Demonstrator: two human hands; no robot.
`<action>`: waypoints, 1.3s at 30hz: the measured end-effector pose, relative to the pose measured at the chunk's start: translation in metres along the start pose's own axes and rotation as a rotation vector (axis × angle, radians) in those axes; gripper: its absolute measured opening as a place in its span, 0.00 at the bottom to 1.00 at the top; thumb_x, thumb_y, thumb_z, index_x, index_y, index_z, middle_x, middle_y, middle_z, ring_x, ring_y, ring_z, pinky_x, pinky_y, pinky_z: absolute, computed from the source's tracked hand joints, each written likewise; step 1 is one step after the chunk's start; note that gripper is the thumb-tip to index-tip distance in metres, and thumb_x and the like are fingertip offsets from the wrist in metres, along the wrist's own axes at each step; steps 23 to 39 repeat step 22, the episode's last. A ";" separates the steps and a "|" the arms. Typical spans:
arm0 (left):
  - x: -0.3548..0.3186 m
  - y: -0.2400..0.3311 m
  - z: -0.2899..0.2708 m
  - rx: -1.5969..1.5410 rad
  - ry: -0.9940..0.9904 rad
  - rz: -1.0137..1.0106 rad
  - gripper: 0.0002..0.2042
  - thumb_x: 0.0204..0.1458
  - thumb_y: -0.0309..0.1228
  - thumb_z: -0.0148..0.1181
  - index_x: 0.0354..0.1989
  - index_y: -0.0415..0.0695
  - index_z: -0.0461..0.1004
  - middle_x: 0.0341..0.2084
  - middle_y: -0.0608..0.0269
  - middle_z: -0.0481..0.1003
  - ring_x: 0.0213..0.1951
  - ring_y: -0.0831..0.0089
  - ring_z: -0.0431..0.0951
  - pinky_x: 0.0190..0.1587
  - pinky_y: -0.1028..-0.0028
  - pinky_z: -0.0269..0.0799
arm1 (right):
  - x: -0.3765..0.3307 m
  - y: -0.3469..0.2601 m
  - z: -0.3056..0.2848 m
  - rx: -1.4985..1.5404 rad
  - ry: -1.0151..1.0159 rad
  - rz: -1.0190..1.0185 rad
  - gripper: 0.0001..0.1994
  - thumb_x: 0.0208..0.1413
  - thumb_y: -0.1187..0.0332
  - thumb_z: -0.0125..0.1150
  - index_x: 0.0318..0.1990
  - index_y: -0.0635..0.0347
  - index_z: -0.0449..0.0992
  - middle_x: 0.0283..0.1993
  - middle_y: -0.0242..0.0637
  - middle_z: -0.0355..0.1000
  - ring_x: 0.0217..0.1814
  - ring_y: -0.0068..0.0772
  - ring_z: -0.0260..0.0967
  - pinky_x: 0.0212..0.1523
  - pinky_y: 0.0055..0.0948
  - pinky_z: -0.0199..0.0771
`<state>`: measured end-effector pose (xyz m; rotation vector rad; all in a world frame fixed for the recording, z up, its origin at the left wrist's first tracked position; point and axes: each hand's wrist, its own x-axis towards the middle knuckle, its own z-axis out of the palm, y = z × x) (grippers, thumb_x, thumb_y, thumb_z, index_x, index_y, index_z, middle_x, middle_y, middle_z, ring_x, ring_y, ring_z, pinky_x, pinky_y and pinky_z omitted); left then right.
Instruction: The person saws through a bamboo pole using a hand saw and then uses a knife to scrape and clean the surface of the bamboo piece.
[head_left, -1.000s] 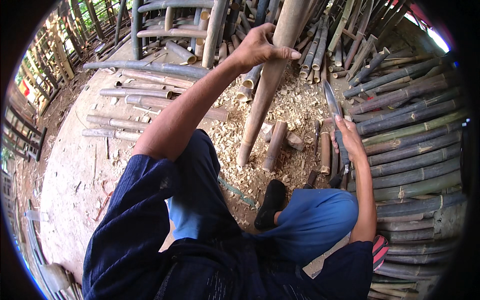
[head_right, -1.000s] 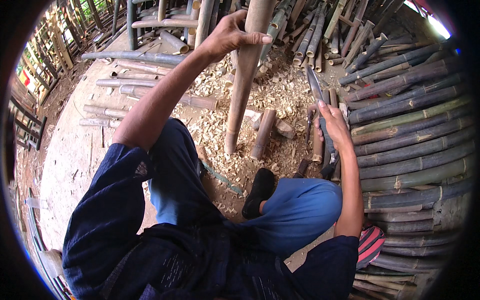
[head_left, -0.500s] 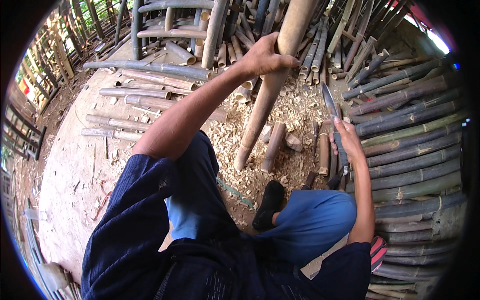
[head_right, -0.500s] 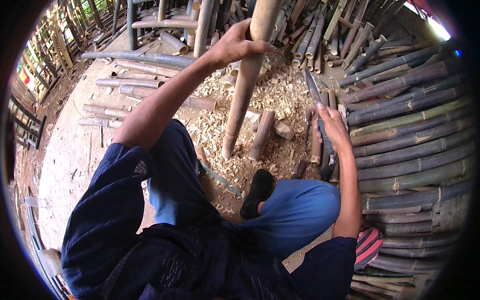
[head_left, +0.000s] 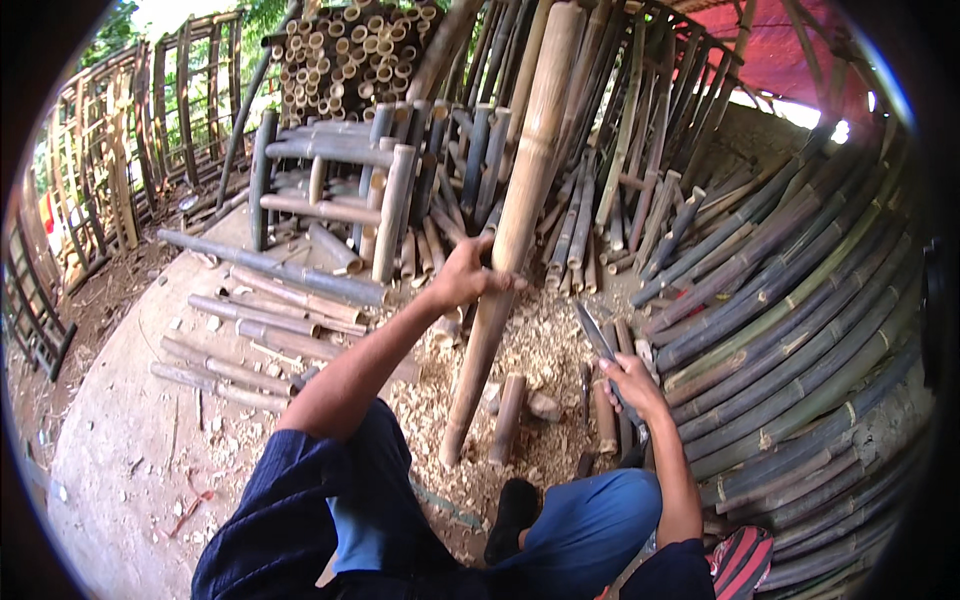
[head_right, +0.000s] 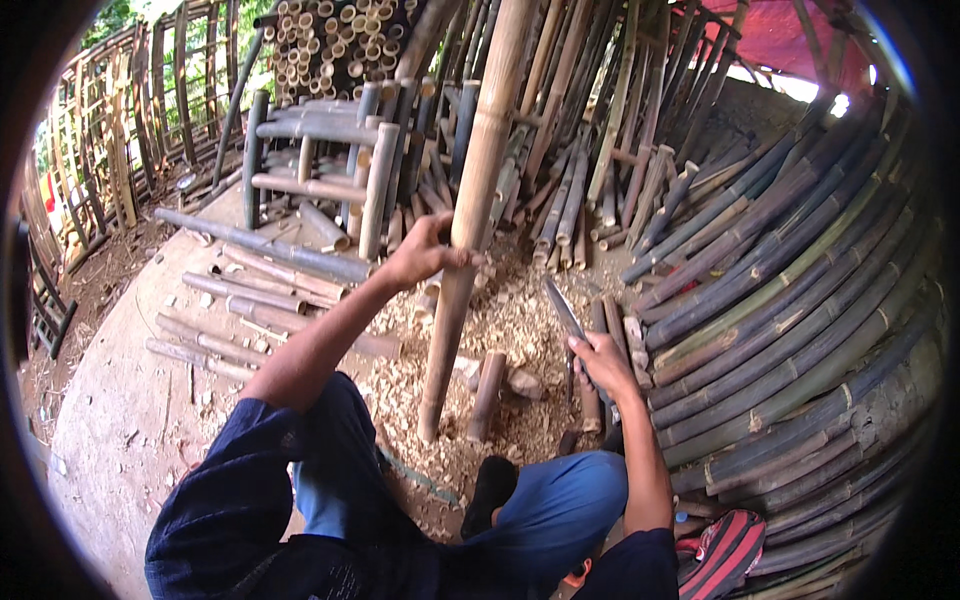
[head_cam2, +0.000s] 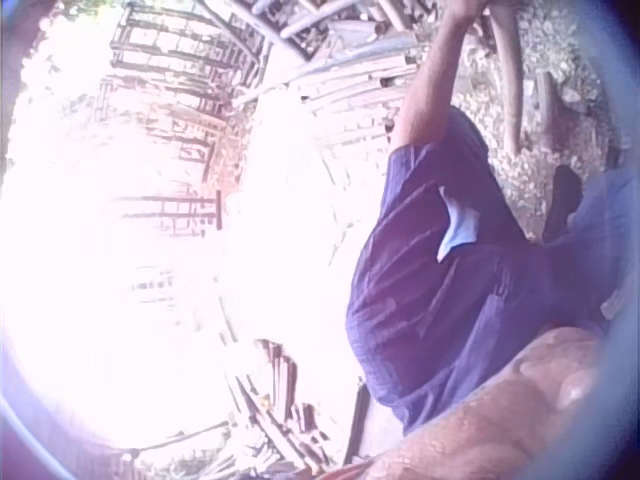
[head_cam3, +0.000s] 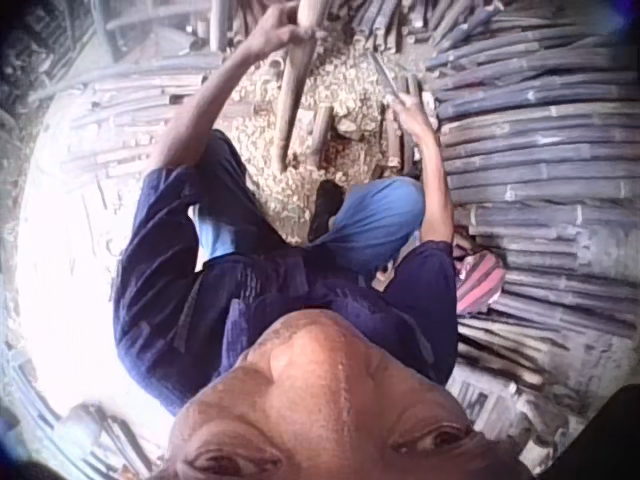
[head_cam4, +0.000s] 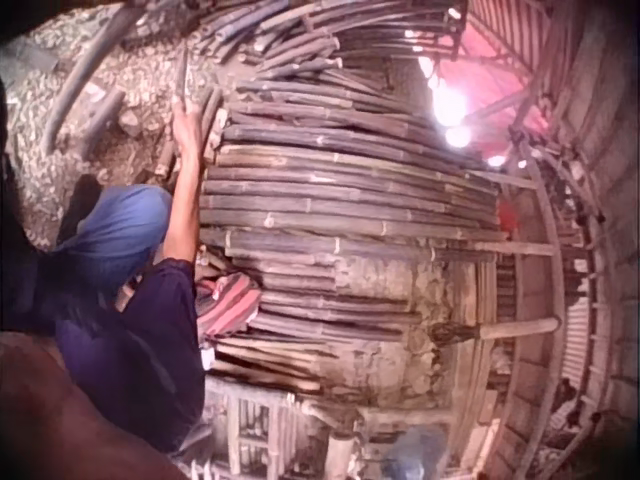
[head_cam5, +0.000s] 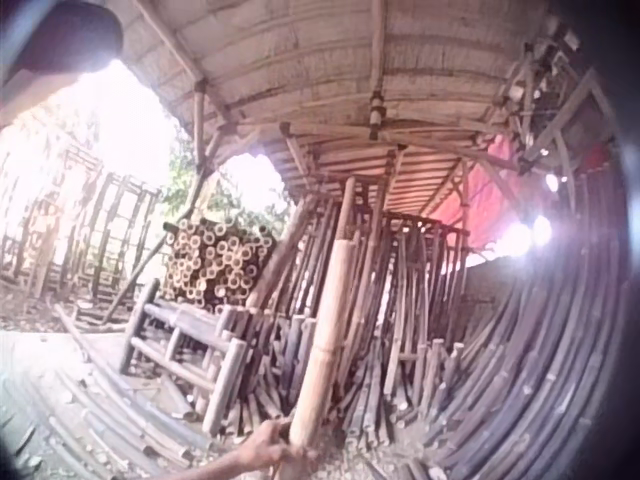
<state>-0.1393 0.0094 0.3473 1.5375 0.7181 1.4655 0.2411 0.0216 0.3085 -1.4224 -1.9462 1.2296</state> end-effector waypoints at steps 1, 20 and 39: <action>-0.002 0.004 0.001 0.001 -0.008 -0.010 0.27 0.52 0.16 0.67 0.61 0.26 0.65 0.47 0.51 0.78 0.47 0.66 0.84 0.53 0.67 0.83 | -0.004 -0.001 -0.004 0.013 0.013 0.000 0.15 0.71 0.58 0.55 0.50 0.60 0.76 0.23 0.26 0.67 0.17 0.19 0.64 0.16 0.26 0.63; -0.030 0.016 0.017 0.144 0.134 0.011 0.34 0.40 0.24 0.82 0.57 0.32 0.72 0.45 0.56 0.81 0.44 0.70 0.82 0.53 0.68 0.80 | -0.140 0.117 0.046 -0.384 0.535 -0.505 0.17 0.66 0.62 0.61 0.60 0.50 0.73 0.44 0.37 0.77 0.42 0.36 0.71 0.46 0.36 0.72; -0.050 0.010 0.010 0.048 0.216 -0.034 0.30 0.45 0.26 0.76 0.57 0.32 0.72 0.43 0.58 0.80 0.43 0.69 0.82 0.51 0.67 0.78 | -0.165 0.186 0.070 -0.609 0.645 -0.772 0.26 0.64 0.63 0.64 0.68 0.46 0.67 0.52 0.40 0.79 0.47 0.43 0.72 0.53 0.40 0.72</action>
